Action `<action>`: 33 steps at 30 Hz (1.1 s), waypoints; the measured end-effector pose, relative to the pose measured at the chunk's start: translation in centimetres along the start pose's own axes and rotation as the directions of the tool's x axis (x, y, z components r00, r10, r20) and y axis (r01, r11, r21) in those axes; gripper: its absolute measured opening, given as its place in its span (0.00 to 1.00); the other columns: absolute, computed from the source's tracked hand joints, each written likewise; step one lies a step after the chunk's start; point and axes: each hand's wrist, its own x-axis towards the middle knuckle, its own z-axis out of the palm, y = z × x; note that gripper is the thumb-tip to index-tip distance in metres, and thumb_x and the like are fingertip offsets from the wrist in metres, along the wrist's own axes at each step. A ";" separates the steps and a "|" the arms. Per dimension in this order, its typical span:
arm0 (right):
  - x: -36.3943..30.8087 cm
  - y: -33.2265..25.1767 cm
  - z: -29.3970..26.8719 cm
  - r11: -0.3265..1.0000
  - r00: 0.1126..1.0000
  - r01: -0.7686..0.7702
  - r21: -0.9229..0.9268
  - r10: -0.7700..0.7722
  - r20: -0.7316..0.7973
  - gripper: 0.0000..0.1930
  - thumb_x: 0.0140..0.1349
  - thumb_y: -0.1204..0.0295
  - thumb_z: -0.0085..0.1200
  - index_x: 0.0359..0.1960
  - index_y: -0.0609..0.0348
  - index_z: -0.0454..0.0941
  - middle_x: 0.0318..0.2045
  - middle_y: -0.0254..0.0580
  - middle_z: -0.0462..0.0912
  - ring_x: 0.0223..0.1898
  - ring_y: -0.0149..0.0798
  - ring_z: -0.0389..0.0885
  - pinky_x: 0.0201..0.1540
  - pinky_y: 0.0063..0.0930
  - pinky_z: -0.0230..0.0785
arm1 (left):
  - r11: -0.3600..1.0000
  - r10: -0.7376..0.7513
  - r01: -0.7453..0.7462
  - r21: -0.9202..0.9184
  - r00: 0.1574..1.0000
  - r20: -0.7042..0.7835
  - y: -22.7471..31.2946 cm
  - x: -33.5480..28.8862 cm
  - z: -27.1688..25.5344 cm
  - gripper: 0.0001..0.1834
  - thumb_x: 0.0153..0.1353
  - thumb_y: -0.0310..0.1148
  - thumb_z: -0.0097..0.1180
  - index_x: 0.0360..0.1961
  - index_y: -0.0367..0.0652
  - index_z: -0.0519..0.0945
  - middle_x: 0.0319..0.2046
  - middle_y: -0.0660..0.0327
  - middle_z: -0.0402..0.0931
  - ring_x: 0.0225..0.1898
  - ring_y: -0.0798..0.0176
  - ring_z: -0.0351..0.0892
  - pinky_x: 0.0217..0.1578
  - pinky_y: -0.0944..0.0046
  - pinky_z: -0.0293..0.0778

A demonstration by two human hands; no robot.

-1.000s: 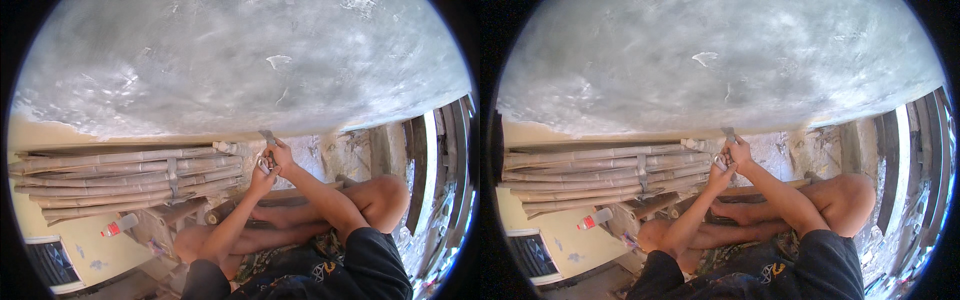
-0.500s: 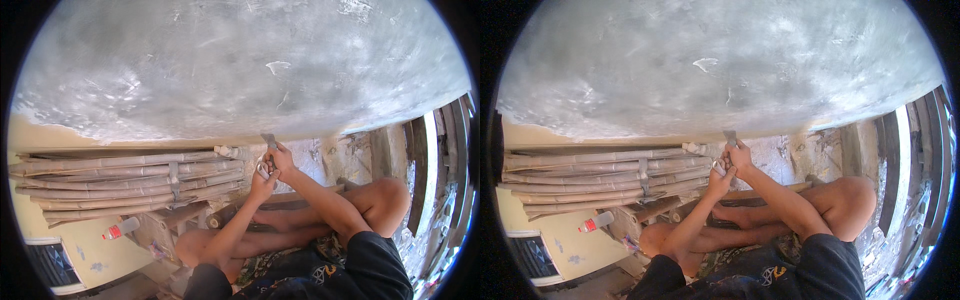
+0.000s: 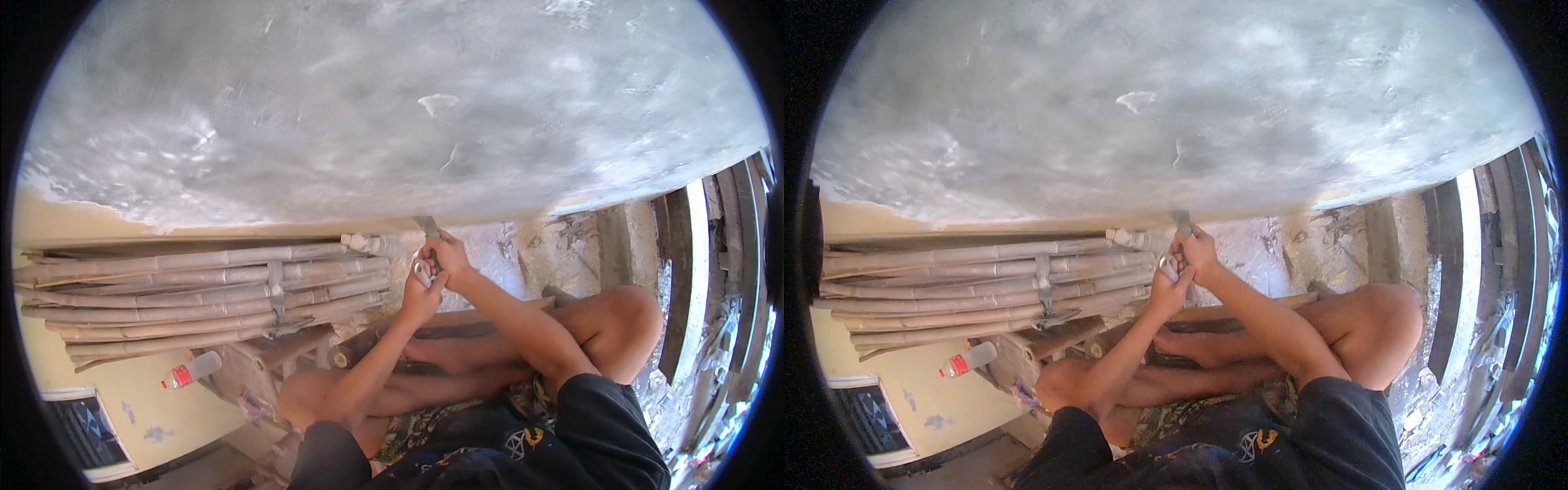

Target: The person uses a scraper to apply and smooth white plaster onto a wall while sitting on the floor.

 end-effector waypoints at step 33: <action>2.9 2.7 -4.7 -0.156 0.946 0.295 -0.943 0.184 0.266 0.19 0.43 0.76 0.46 0.42 0.61 0.74 0.36 0.57 0.78 0.36 0.51 0.80 0.32 0.39 0.76 | 0.623 -0.459 -0.309 0.719 0.600 0.655 -0.5 0.2 -1.8 0.32 0.52 0.56 0.51 0.50 0.43 0.69 0.36 0.45 0.75 0.40 0.46 0.75 0.42 0.52 0.69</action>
